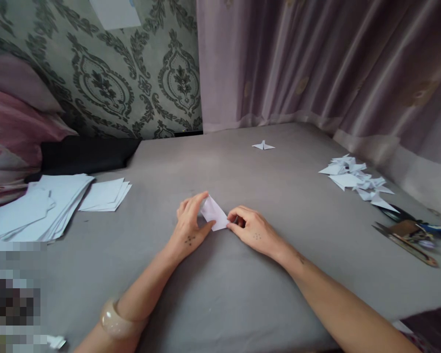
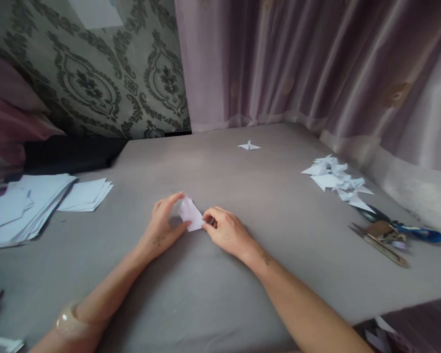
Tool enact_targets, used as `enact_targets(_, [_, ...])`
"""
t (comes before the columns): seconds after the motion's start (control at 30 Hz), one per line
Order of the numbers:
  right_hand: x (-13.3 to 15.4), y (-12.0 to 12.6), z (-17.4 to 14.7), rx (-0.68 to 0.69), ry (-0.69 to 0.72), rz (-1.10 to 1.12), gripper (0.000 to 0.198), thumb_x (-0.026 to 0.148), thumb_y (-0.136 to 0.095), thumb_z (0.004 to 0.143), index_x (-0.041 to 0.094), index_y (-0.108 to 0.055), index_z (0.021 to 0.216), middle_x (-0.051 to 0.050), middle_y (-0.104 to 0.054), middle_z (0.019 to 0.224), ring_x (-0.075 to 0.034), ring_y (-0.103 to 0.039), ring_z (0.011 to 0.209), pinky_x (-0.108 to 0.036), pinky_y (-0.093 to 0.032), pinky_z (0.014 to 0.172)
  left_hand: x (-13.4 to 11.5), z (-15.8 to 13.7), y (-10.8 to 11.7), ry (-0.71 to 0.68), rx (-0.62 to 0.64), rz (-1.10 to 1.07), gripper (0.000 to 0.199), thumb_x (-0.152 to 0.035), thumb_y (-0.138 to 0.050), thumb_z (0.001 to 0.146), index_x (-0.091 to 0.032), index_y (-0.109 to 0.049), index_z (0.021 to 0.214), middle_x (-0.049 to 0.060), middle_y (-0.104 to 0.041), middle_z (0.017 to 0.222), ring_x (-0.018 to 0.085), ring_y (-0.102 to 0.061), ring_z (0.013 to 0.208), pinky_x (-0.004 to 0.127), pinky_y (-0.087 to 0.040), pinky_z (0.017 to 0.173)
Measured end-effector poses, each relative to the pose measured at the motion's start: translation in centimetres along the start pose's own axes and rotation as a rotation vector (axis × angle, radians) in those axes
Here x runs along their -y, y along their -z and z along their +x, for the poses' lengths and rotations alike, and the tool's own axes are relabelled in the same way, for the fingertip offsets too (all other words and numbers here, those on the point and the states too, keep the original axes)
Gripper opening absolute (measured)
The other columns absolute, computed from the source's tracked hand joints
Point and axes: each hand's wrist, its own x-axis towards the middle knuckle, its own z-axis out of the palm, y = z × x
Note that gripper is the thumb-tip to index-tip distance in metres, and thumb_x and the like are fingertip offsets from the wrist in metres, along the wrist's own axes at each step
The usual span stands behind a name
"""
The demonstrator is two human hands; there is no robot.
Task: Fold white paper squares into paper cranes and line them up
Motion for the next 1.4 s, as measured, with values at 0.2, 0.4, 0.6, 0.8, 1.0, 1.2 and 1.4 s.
enact_targets(0.2, [-0.2, -0.1, -0.1, -0.042, 0.145, -0.044, 0.014, 0.017, -0.052, 0.086, 0.023, -0.059, 0.097, 0.001, -0.062, 0.088, -0.011, -0.056, 0.074, -0.023, -0.043, 0.068, 0.0, 0.2, 0.7, -0.023, -0.007, -0.056, 0.069, -0.019, -0.061, 0.078, -0.027, -0.029, 0.138, 0.011, -0.045, 0.136, 0.027, -0.037, 0.124, 0.047, -0.030, 0.103])
enact_targets(0.4, [-0.3, 1.0, 0.0, -0.072, 0.410, -0.503, 0.036, 0.010, -0.030, 0.094, 0.021, -0.061, 0.109, -0.008, -0.060, 0.096, -0.018, -0.052, 0.087, -0.032, -0.041, 0.080, -0.1, 0.1, 1.2, -0.205, -0.154, 0.195, 0.056, -0.016, -0.060, 0.078, -0.024, -0.042, 0.130, 0.011, -0.050, 0.131, 0.028, -0.039, 0.121, 0.045, -0.029, 0.102])
enact_targets(0.6, [-0.8, 0.8, 0.0, 0.004, 0.419, -0.622, 0.032, 0.008, -0.034, 0.093, 0.019, -0.063, 0.098, -0.007, -0.058, 0.092, -0.017, -0.049, 0.084, -0.030, -0.041, 0.075, 0.5, -0.4, 0.7, -0.391, -0.029, 0.348, 0.020, -0.008, -0.058, 0.076, -0.023, -0.064, 0.087, 0.007, -0.055, 0.125, 0.031, -0.042, 0.116, 0.047, -0.028, 0.094])
enact_targets(0.8, [-1.3, 0.5, -0.3, -0.012, 0.249, -0.487, 0.022, 0.025, -0.043, 0.095, 0.022, -0.064, 0.092, -0.004, -0.058, 0.093, -0.016, -0.055, 0.087, -0.027, -0.041, 0.068, 0.1, -0.6, 0.5, -0.357, 0.023, 0.326, 0.007, -0.025, -0.062, 0.081, -0.021, -0.067, 0.083, 0.009, -0.055, 0.126, 0.031, -0.043, 0.116, 0.048, -0.029, 0.094])
enact_targets(1.0, [-0.9, 0.2, -0.2, -0.027, 0.040, -0.365, 0.019, 0.027, -0.046, 0.093, 0.023, -0.064, 0.090, 0.000, -0.061, 0.092, -0.013, -0.059, 0.078, -0.025, -0.041, 0.068, -0.7, -0.6, 0.0, -0.254, 0.005, 0.271, 0.019, -0.030, -0.055, 0.087, -0.021, -0.068, 0.077, 0.008, -0.057, 0.122, 0.028, -0.045, 0.114, 0.047, -0.031, 0.094])
enact_targets(1.2, [-0.4, -0.7, 0.2, -0.104, -0.031, -0.340, 0.010, 0.025, -0.051, 0.090, 0.022, -0.060, 0.089, 0.000, -0.061, 0.092, -0.012, -0.058, 0.075, -0.024, -0.040, 0.065, -1.2, -0.3, -0.8, -0.145, 0.008, 0.276, 0.016, -0.028, -0.055, 0.085, -0.020, -0.065, 0.075, 0.008, -0.057, 0.119, 0.031, -0.045, 0.112, 0.049, -0.034, 0.091])
enact_targets(1.4, [-0.1, -0.9, -0.4, -0.050, 0.106, -0.412, 0.023, 0.011, -0.041, 0.091, 0.021, -0.061, 0.097, -0.002, -0.061, 0.096, -0.014, -0.058, 0.083, -0.025, -0.039, 0.066, -0.9, -0.5, -0.3, -0.022, -0.093, 0.311, 0.058, -0.032, -0.073, 0.069, -0.018, -0.046, 0.119, 0.018, -0.040, 0.132, 0.035, -0.041, 0.118, 0.051, -0.036, 0.093])
